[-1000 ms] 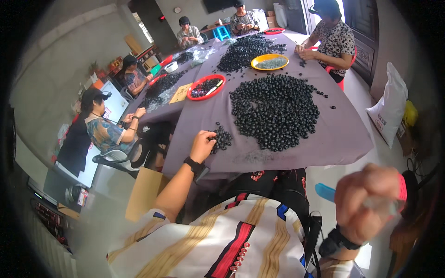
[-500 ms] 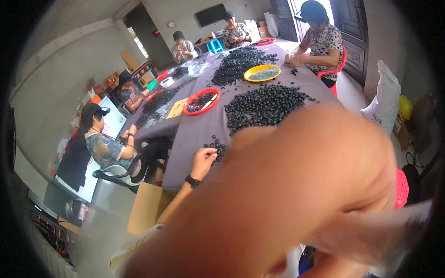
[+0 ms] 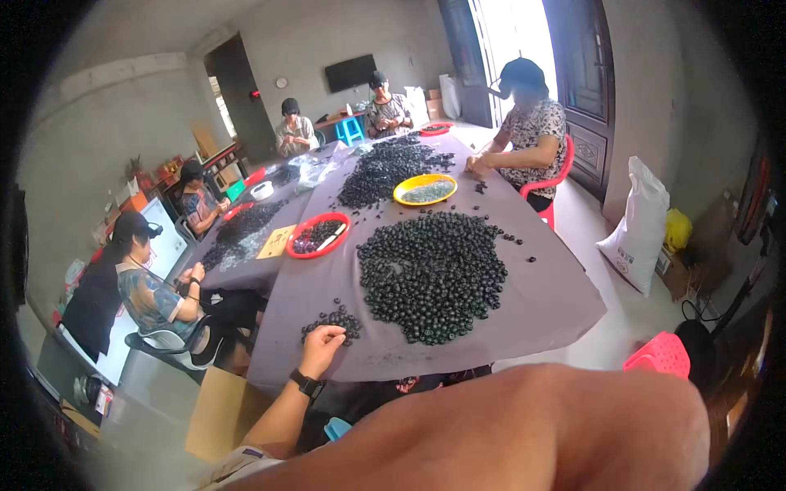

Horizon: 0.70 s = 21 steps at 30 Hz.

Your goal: Inspecting, cleaning, and sorting small plastic components and pellets on a communal work table.

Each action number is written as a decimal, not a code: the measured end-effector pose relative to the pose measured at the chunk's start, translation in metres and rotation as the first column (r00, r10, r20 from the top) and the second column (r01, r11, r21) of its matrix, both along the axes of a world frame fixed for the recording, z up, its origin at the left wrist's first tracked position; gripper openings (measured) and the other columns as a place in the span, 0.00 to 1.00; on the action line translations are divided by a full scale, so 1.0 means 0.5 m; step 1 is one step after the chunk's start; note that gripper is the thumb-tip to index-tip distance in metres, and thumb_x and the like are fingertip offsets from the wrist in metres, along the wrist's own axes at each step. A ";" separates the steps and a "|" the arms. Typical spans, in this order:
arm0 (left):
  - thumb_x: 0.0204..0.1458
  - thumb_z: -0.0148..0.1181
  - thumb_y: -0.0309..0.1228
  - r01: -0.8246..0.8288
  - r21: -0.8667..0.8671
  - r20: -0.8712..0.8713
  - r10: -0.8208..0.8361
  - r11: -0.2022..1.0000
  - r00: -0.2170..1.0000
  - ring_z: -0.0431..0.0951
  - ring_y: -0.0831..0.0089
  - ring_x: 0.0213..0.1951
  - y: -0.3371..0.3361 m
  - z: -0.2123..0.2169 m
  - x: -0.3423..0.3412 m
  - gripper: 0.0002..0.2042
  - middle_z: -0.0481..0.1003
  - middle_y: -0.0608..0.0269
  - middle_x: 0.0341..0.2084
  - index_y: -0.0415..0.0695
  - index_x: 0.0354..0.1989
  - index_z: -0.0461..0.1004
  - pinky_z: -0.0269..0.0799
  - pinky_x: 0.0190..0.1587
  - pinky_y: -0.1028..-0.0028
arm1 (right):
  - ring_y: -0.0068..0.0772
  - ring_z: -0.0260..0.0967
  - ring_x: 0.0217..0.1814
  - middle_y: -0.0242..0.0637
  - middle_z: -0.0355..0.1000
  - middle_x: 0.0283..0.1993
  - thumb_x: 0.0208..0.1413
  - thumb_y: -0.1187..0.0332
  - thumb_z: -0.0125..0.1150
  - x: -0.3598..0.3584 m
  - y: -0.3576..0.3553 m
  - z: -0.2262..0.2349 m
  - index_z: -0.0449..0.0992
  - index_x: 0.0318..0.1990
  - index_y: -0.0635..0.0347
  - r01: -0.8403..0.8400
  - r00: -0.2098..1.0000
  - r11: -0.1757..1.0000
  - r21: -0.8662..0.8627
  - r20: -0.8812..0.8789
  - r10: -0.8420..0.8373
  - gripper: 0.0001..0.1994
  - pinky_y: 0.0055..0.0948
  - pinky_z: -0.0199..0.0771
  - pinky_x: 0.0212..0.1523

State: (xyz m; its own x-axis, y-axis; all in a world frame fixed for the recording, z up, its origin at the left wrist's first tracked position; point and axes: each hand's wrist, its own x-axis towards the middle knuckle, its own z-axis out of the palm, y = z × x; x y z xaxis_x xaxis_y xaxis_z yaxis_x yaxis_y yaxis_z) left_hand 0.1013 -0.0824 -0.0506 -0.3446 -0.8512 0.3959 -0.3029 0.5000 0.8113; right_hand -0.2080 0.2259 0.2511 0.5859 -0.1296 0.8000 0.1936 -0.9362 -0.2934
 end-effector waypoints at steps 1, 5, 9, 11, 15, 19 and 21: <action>0.46 0.63 0.25 0.015 0.071 -0.041 -0.012 0.997 0.999 0.75 0.78 0.27 -0.007 0.010 0.005 0.07 0.76 0.63 0.30 0.39 0.35 0.78 0.72 0.33 0.78 | 0.19 0.55 0.12 0.28 0.61 0.17 0.54 0.64 0.59 0.001 0.001 0.001 0.66 0.45 0.62 -0.004 1.000 1.000 -0.009 -0.006 0.004 0.16 0.19 0.52 0.13; 0.47 0.61 0.24 -0.014 0.044 -0.031 0.016 0.999 0.999 0.75 0.78 0.27 0.000 0.016 0.006 0.07 0.76 0.63 0.28 0.37 0.34 0.77 0.71 0.33 0.78 | 0.19 0.55 0.12 0.28 0.62 0.17 0.54 0.64 0.60 0.016 0.006 0.005 0.67 0.45 0.62 -0.022 1.000 1.000 -0.003 -0.004 0.022 0.15 0.19 0.52 0.14; 0.46 0.61 0.24 0.002 0.122 -0.047 0.004 0.993 0.999 0.75 0.76 0.28 -0.008 0.010 0.013 0.07 0.76 0.62 0.29 0.37 0.34 0.77 0.71 0.34 0.78 | 0.19 0.56 0.13 0.28 0.62 0.18 0.53 0.65 0.60 0.030 0.011 0.006 0.67 0.44 0.62 -0.028 0.999 1.000 -0.001 -0.023 0.027 0.15 0.19 0.52 0.14; 0.46 0.61 0.23 0.018 0.042 -0.051 -0.015 0.999 0.999 0.76 0.76 0.28 -0.007 0.004 0.015 0.07 0.76 0.61 0.29 0.37 0.34 0.78 0.71 0.33 0.78 | 0.19 0.56 0.13 0.28 0.62 0.18 0.53 0.65 0.60 0.033 0.010 0.006 0.67 0.44 0.62 -0.044 0.999 0.999 -0.002 -0.023 0.044 0.15 0.19 0.52 0.14; 0.45 0.62 0.23 -0.003 0.153 -0.061 0.012 0.988 0.998 0.76 0.75 0.28 -0.013 0.002 0.013 0.07 0.77 0.61 0.30 0.37 0.33 0.78 0.72 0.34 0.77 | 0.19 0.56 0.13 0.28 0.62 0.18 0.53 0.65 0.60 0.037 0.004 0.003 0.68 0.44 0.61 -0.054 0.998 0.998 0.013 -0.031 0.055 0.15 0.19 0.52 0.14; 0.45 0.62 0.23 -0.017 0.090 -0.039 0.021 0.996 0.999 0.76 0.75 0.28 -0.013 0.007 0.012 0.06 0.77 0.62 0.30 0.37 0.33 0.78 0.72 0.33 0.77 | 0.19 0.56 0.13 0.28 0.63 0.18 0.53 0.65 0.60 0.043 -0.007 0.007 0.68 0.43 0.61 -0.074 0.995 0.997 0.028 -0.065 0.076 0.14 0.19 0.53 0.14; 0.45 0.62 0.23 -0.006 0.129 -0.057 0.013 0.992 0.998 0.76 0.76 0.28 -0.011 0.006 0.011 0.06 0.76 0.61 0.29 0.38 0.33 0.78 0.72 0.33 0.77 | 0.19 0.57 0.14 0.28 0.63 0.19 0.53 0.65 0.61 0.052 -0.014 0.004 0.68 0.43 0.61 -0.087 0.993 0.995 0.047 -0.077 0.091 0.14 0.19 0.53 0.14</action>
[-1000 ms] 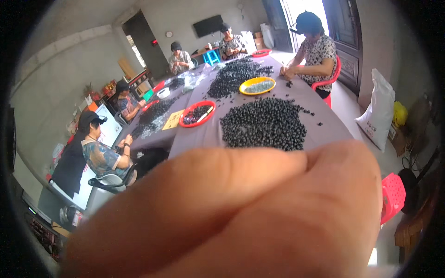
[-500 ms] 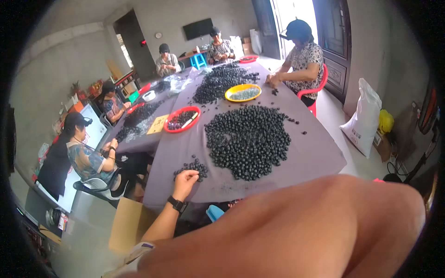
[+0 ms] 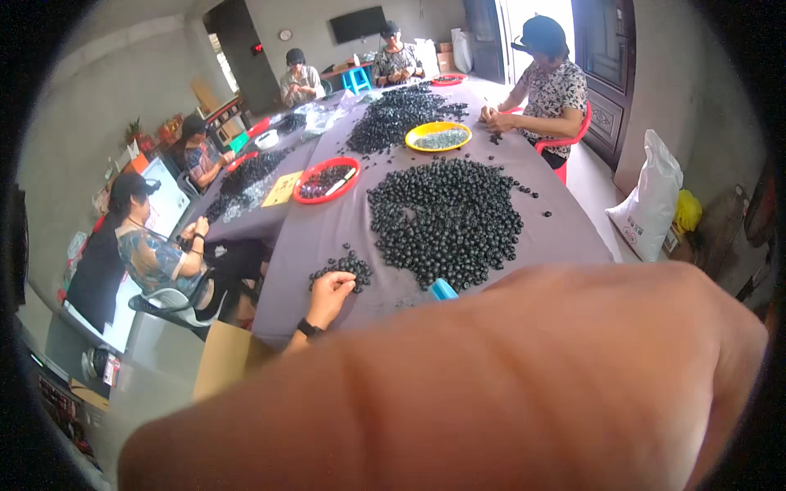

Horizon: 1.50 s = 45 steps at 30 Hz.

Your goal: Inspecting, cleaning, and sorting small plastic components and pellets on a communal work table.

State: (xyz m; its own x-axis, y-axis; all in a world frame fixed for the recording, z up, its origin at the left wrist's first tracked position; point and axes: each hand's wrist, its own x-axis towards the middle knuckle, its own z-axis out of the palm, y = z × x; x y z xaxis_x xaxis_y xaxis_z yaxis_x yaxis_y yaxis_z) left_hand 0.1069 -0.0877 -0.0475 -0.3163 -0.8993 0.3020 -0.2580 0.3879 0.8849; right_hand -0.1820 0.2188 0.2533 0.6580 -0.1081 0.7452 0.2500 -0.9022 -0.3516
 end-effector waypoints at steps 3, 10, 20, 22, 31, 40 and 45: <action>0.45 0.62 0.23 0.006 -0.067 -0.022 -0.008 0.998 1.000 0.76 0.76 0.29 0.001 -0.001 0.000 0.07 0.76 0.61 0.29 0.37 0.33 0.78 0.72 0.33 0.77 | 0.19 0.57 0.14 0.28 0.63 0.19 0.53 0.65 0.61 0.008 -0.007 0.001 0.68 0.43 0.61 -0.018 1.000 1.000 0.024 -0.023 0.019 0.14 0.19 0.53 0.15; 0.45 0.61 0.23 0.018 -0.071 -0.038 -0.021 0.997 0.999 0.75 0.77 0.28 0.001 -0.004 0.004 0.07 0.76 0.61 0.29 0.38 0.34 0.78 0.71 0.33 0.77 | 0.19 0.58 0.14 0.28 0.64 0.19 0.52 0.65 0.61 0.014 -0.032 0.001 0.69 0.42 0.60 -0.040 0.999 0.998 0.055 -0.018 0.041 0.13 0.19 0.53 0.15; 0.46 0.61 0.24 -0.003 -0.029 -0.002 0.003 1.000 1.000 0.75 0.78 0.29 0.012 0.015 -0.001 0.06 0.76 0.63 0.29 0.38 0.33 0.78 0.71 0.32 0.78 | 0.20 0.58 0.15 0.28 0.64 0.20 0.52 0.66 0.62 -0.015 -0.032 0.035 0.70 0.41 0.60 0.001 0.997 1.000 0.017 -0.075 0.001 0.13 0.19 0.53 0.15; 0.46 0.61 0.24 -0.021 -0.074 0.024 0.023 0.997 0.999 0.75 0.78 0.28 0.015 0.014 0.003 0.06 0.75 0.64 0.28 0.38 0.33 0.78 0.71 0.32 0.78 | 0.20 0.59 0.15 0.28 0.64 0.20 0.51 0.66 0.62 -0.019 -0.033 0.042 0.70 0.41 0.59 0.006 0.997 1.000 0.023 -0.072 -0.005 0.12 0.19 0.53 0.15; 0.46 0.61 0.22 0.011 0.032 -0.049 -0.009 0.999 0.999 0.72 0.82 0.26 0.015 0.035 0.003 0.07 0.76 0.66 0.29 0.38 0.36 0.77 0.69 0.31 0.81 | 0.20 0.59 0.16 0.29 0.65 0.21 0.51 0.66 0.63 0.006 0.003 0.054 0.70 0.40 0.59 0.043 0.996 0.998 0.055 -0.084 -0.038 0.12 0.19 0.54 0.16; 0.55 0.52 0.22 0.433 -0.166 -0.302 -0.464 0.886 0.833 0.72 0.80 0.33 0.178 0.437 -0.034 0.16 0.75 0.61 0.37 0.36 0.53 0.67 0.69 0.41 0.80 | 0.20 0.60 0.17 0.29 0.66 0.22 0.50 0.67 0.63 0.023 0.002 0.049 0.71 0.40 0.58 0.083 0.992 0.993 0.085 -0.102 -0.074 0.11 0.19 0.54 0.16; 0.54 0.57 0.32 0.671 -0.274 -0.412 -0.715 0.689 0.565 0.75 0.73 0.40 0.262 0.565 -0.109 0.29 0.72 0.48 0.46 0.34 0.61 0.56 0.71 0.46 0.76 | 0.20 0.61 0.17 0.29 0.66 0.22 0.50 0.67 0.63 0.024 -0.043 0.030 0.71 0.39 0.58 0.061 0.997 0.991 0.116 -0.057 -0.055 0.11 0.19 0.54 0.17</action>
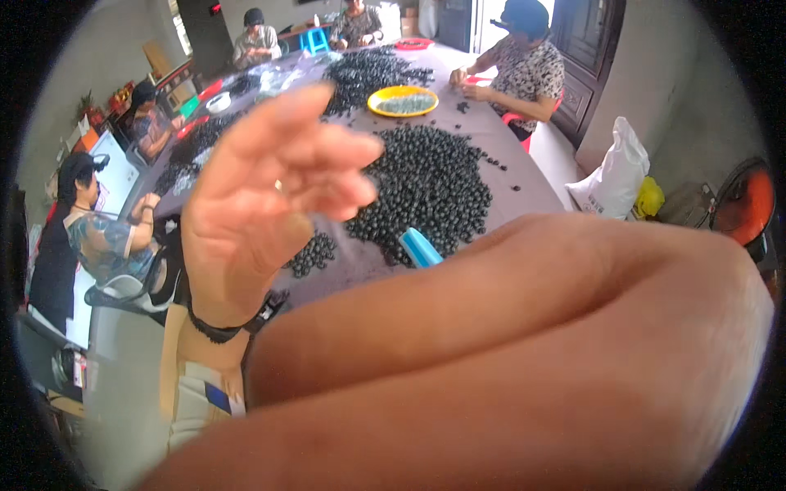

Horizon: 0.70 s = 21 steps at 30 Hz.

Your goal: Inspecting, cleaning, and sorting small plastic components and pellets on a communal work table.

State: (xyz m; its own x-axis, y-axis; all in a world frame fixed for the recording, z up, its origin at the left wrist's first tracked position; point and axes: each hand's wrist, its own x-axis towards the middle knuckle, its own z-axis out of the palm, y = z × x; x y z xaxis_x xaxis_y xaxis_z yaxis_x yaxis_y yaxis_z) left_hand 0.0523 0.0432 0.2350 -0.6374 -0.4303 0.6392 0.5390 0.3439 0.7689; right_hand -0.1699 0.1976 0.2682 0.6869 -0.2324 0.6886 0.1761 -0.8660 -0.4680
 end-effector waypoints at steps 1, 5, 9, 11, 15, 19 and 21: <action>0.54 0.58 0.33 0.034 0.034 -0.010 -0.034 0.999 0.999 0.76 0.72 0.40 0.007 0.013 -0.012 0.30 0.72 0.47 0.46 0.34 0.62 0.55 0.71 0.45 0.76 | 0.20 0.61 0.17 0.29 0.66 0.22 0.50 0.67 0.63 0.000 -0.004 -0.002 0.72 0.39 0.58 -0.004 1.000 1.000 0.005 -0.003 0.004 0.11 0.19 0.54 0.17; 0.53 0.58 0.40 0.038 -0.142 -0.064 -0.047 0.989 0.997 0.76 0.71 0.40 0.017 0.038 -0.053 0.34 0.72 0.45 0.47 0.34 0.63 0.51 0.71 0.41 0.78 | 0.20 0.61 0.18 0.29 0.66 0.22 0.50 0.67 0.64 0.002 -0.003 -0.007 0.72 0.39 0.58 0.003 1.000 1.000 0.022 -0.020 -0.003 0.11 0.19 0.55 0.17; 0.53 0.57 0.40 -0.077 -0.181 0.017 0.081 0.981 0.997 0.76 0.72 0.39 -0.004 0.034 -0.044 0.34 0.72 0.46 0.46 0.34 0.63 0.51 0.71 0.40 0.78 | 0.20 0.61 0.18 0.29 0.67 0.23 0.50 0.67 0.64 0.006 -0.003 -0.020 0.72 0.38 0.57 0.014 1.000 0.999 0.046 -0.007 -0.013 0.10 0.19 0.55 0.17; 0.53 0.57 0.39 -0.081 -0.185 0.055 0.092 0.979 0.994 0.76 0.72 0.39 -0.016 0.019 -0.050 0.33 0.72 0.46 0.46 0.34 0.62 0.51 0.71 0.40 0.78 | 0.20 0.62 0.18 0.29 0.67 0.23 0.49 0.67 0.64 0.008 -0.002 -0.024 0.72 0.38 0.57 0.018 1.000 0.998 0.063 -0.003 -0.017 0.10 0.19 0.55 0.17; 0.53 0.58 0.39 -0.059 -0.167 0.089 0.074 0.984 0.993 0.76 0.72 0.38 -0.023 -0.009 -0.072 0.32 0.72 0.47 0.46 0.34 0.61 0.52 0.71 0.40 0.77 | 0.20 0.62 0.18 0.29 0.67 0.23 0.49 0.67 0.64 0.011 -0.007 -0.025 0.73 0.38 0.57 0.010 1.000 0.997 0.071 -0.021 -0.008 0.10 0.19 0.55 0.17; 0.52 0.58 0.39 -0.039 -0.136 0.109 0.054 0.990 0.993 0.76 0.72 0.38 -0.025 -0.026 -0.082 0.31 0.72 0.48 0.45 0.35 0.60 0.53 0.71 0.40 0.77 | 0.20 0.62 0.19 0.29 0.67 0.23 0.49 0.68 0.65 0.016 -0.011 -0.021 0.73 0.37 0.57 -0.003 1.000 0.997 0.080 -0.024 0.005 0.10 0.19 0.55 0.18; 0.52 0.58 0.39 -0.031 -0.123 0.105 0.044 0.992 0.993 0.76 0.72 0.38 -0.027 -0.031 -0.085 0.31 0.73 0.48 0.45 0.35 0.59 0.54 0.71 0.40 0.77 | 0.20 0.62 0.19 0.29 0.67 0.24 0.49 0.68 0.65 0.017 -0.011 -0.021 0.73 0.37 0.56 -0.003 1.000 0.997 0.080 -0.022 0.005 0.09 0.19 0.55 0.18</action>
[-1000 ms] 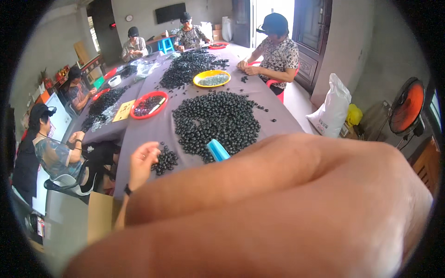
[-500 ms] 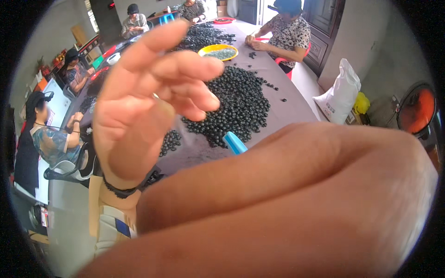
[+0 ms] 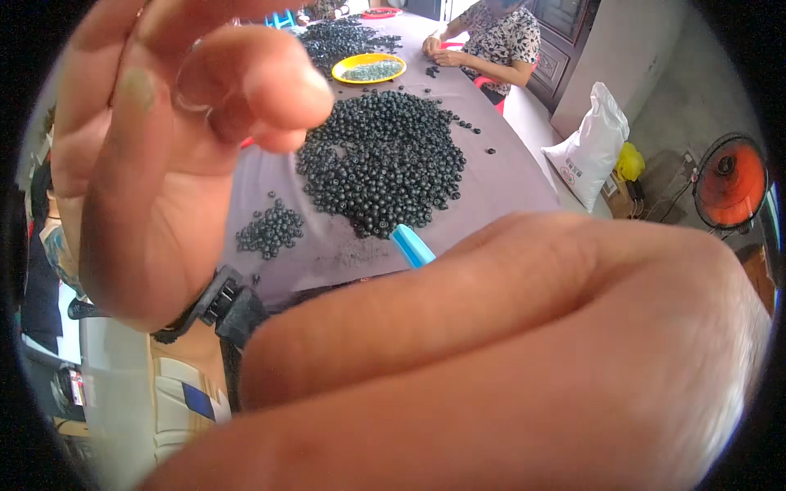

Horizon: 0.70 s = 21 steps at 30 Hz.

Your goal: Inspecting, cleaning, and sorting small plastic components and pellets on a communal work table.

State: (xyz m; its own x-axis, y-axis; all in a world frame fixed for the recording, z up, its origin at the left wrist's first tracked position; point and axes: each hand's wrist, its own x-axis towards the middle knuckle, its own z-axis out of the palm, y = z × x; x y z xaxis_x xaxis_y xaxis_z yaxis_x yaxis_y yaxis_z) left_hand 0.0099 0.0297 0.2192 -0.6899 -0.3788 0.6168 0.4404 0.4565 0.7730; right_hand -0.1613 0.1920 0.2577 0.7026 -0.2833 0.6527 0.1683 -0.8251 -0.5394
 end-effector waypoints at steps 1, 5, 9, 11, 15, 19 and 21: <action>0.52 0.58 0.38 0.005 0.006 -0.003 -0.005 1.000 1.000 0.76 0.72 0.38 0.001 -0.003 0.000 0.30 0.73 0.48 0.45 0.35 0.59 0.54 0.70 0.40 0.77 | 0.21 0.62 0.19 0.29 0.67 0.24 0.49 0.68 0.65 -0.001 -0.001 0.001 0.73 0.37 0.56 -0.002 1.000 1.000 0.004 0.000 0.002 0.09 0.19 0.55 0.18; 0.52 0.58 0.38 0.004 0.026 -0.019 -0.003 1.000 1.000 0.76 0.72 0.38 0.003 -0.006 -0.001 0.29 0.73 0.49 0.45 0.36 0.58 0.55 0.70 0.40 0.77 | 0.21 0.63 0.19 0.29 0.68 0.24 0.49 0.68 0.65 0.001 -0.005 -0.006 0.73 0.37 0.56 -0.016 1.000 1.000 0.015 0.005 0.016 0.09 0.19 0.55 0.18; 0.52 0.58 0.38 -0.044 0.068 -0.098 0.051 0.997 0.994 0.76 0.71 0.38 -0.003 0.012 0.035 0.28 0.73 0.49 0.44 0.36 0.57 0.56 0.70 0.40 0.76 | 0.21 0.63 0.20 0.29 0.68 0.24 0.48 0.68 0.65 -0.004 -0.011 -0.006 0.74 0.36 0.56 -0.023 1.000 1.000 0.012 -0.001 0.023 0.09 0.19 0.56 0.18; 0.52 0.58 0.37 -0.058 0.092 -0.137 0.071 0.994 0.988 0.76 0.71 0.38 -0.007 0.020 0.051 0.28 0.73 0.50 0.44 0.36 0.56 0.57 0.70 0.40 0.76 | 0.21 0.63 0.20 0.29 0.68 0.24 0.48 0.68 0.65 -0.009 -0.011 -0.002 0.74 0.36 0.56 -0.029 0.999 0.999 0.016 -0.018 0.029 0.09 0.19 0.56 0.18; 0.51 0.59 0.37 -0.050 0.024 -0.087 0.052 0.998 0.995 0.76 0.71 0.38 -0.011 0.014 0.031 0.27 0.73 0.50 0.44 0.37 0.55 0.58 0.70 0.40 0.76 | 0.21 0.64 0.20 0.29 0.68 0.25 0.48 0.68 0.66 -0.007 -0.019 -0.005 0.74 0.36 0.55 -0.038 0.999 0.999 0.015 -0.028 0.039 0.08 0.19 0.56 0.18; 0.51 0.59 0.37 -0.056 -0.063 -0.050 0.053 0.996 0.997 0.76 0.71 0.37 -0.010 0.018 0.031 0.26 0.73 0.51 0.43 0.37 0.54 0.59 0.70 0.40 0.76 | 0.21 0.64 0.20 0.30 0.69 0.25 0.48 0.68 0.66 0.002 -0.019 -0.001 0.75 0.35 0.55 -0.038 0.999 0.999 0.032 -0.007 0.038 0.08 0.19 0.56 0.19; 0.51 0.59 0.36 -0.062 -0.118 -0.040 0.058 0.991 0.998 0.76 0.71 0.37 0.001 0.029 0.051 0.25 0.74 0.51 0.43 0.38 0.53 0.59 0.70 0.40 0.75 | 0.21 0.64 0.21 0.30 0.69 0.25 0.48 0.69 0.66 0.017 -0.006 0.005 0.75 0.35 0.55 -0.034 0.999 0.999 0.039 0.020 0.033 0.08 0.19 0.56 0.19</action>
State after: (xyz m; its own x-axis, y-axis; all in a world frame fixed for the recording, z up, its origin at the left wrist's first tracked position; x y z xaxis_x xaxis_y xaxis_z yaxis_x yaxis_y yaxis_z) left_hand 0.0355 0.0300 0.2336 -0.6446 -0.3411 0.6842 0.4364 0.5707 0.6956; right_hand -0.1529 0.1892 0.2604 0.6997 -0.2856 0.6549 0.2061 -0.7969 -0.5678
